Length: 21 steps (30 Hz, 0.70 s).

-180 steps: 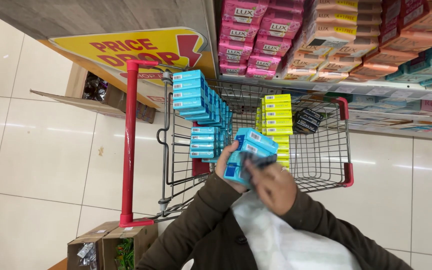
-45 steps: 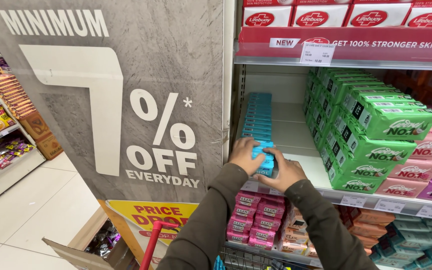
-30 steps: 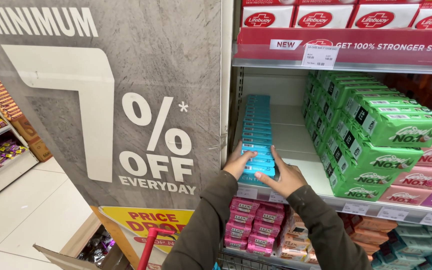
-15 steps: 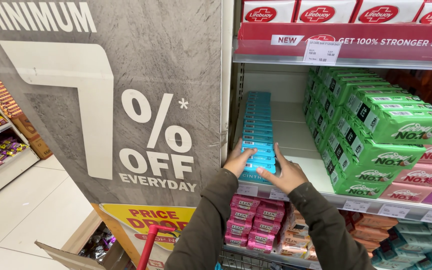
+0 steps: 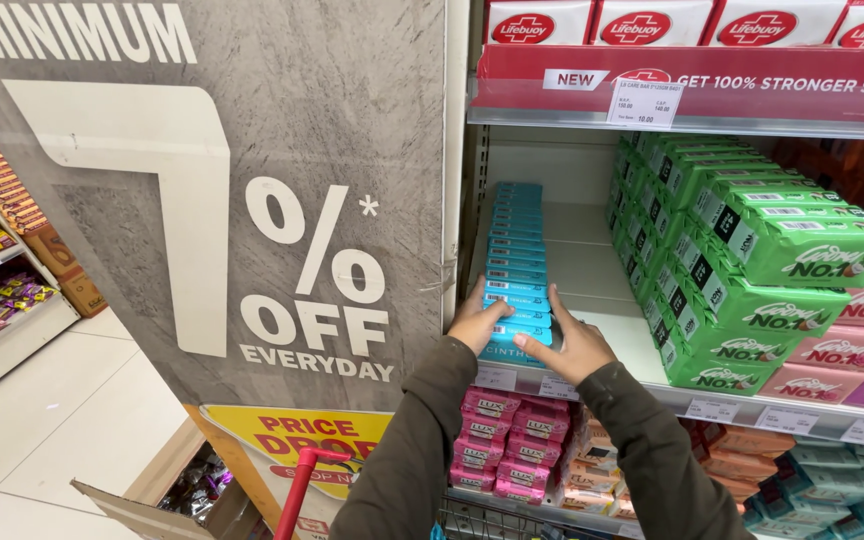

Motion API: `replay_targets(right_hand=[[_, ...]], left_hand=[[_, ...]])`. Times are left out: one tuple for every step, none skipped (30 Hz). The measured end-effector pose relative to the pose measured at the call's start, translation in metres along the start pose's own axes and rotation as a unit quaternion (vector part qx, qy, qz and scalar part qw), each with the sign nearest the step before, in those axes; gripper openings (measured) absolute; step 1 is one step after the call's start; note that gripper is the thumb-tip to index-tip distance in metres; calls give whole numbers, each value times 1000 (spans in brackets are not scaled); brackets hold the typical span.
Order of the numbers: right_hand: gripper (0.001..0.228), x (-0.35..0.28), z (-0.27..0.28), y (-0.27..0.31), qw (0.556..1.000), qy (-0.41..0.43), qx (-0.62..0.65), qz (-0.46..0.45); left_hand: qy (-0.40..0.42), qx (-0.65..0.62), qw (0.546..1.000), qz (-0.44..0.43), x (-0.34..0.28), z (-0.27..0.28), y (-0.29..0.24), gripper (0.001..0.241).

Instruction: The recorder uses a cloth to wipe down and clean small boxes of soap in a shopping cart and on a store shelf.

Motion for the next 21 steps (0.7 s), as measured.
replay_targets(right_hand=[[122, 0, -1, -1, 1000, 1, 0, -1], [121, -1, 0, -1, 1000, -5, 8, 7], [121, -2, 0, 0, 1000, -10, 16, 14], [121, -1, -1, -4, 1000, -9, 16, 13], [120, -1, -1, -5, 999, -18, 29, 27], [119, 0, 0, -6, 998, -28, 42, 41], [119, 1, -1, -8, 998, -27, 42, 41], [118, 2, -1, -8, 997, -35, 49, 51], [118, 2, -1, -8, 996, -43, 56, 61], [118, 1, 1, -5, 996, -42, 56, 60], [118, -1, 3, -3, 997, -42, 51, 49], [118, -3, 4, -1, 997, -41, 45, 39], [118, -6, 7, 7, 997, -40, 46, 38], [119, -9, 10, 12, 999, -32, 27, 12], [119, -13, 12, 16, 1000, -25, 9, -14], [119, -13, 13, 18, 1000, -23, 8, -15], [120, -14, 13, 17, 999, -20, -6, -31], [121, -16, 13, 17, 999, -16, -20, -47], [121, -13, 9, 10, 999, -13, -21, -48], [122, -10, 7, 7, 999, -29, -10, -22], [123, -8, 6, 3, 999, -46, 2, 5]], left_hand=[[0, 0, 1000, 1, 0, 0, 2, 77], [-16, 15, 1000, 15, 0, 2, 5, 82], [-31, 31, 999, 28, 0, 5, 8, 87], [-31, 30, 999, 29, -1, 5, 10, 87], [-43, 51, 997, 35, -1, 7, 12, 91], [-54, 73, 995, 41, -1, 9, 14, 95], [-54, 73, 995, 42, -3, 7, 9, 95], [-62, 91, 992, 59, -5, 7, 6, 97], [-70, 110, 989, 77, -7, 6, 4, 98], [-70, 109, 988, 78, -7, 6, 4, 98], [-68, 107, 989, 74, -7, 6, 4, 98], [-66, 105, 990, 70, -7, 6, 4, 99], [-67, 106, 990, 71, -7, 6, 3, 99], [-72, 108, 989, 73, -8, 6, 3, 98], [-76, 110, 988, 76, -9, 6, 3, 98], [-78, 109, 988, 78, -7, 8, 9, 98], [-80, 113, 988, 74, -4, 11, 13, 98], [-83, 118, 987, 71, -4, 13, 18, 98], [-84, 117, 987, 74, -2, 15, 22, 98], [-85, 127, 986, 63, 0, 17, 25, 97], [-86, 137, 985, 53, 2, 20, 27, 96]])
Point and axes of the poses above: each hand's wrist, its own x-axis towards the middle knuckle, its own z-axis out of the back of the hand, y = z × x, the point moved 7 cm from there along x, towards the middle knuckle, and after that the axes turned 8 degrees about -z, right-handed, at the moved point
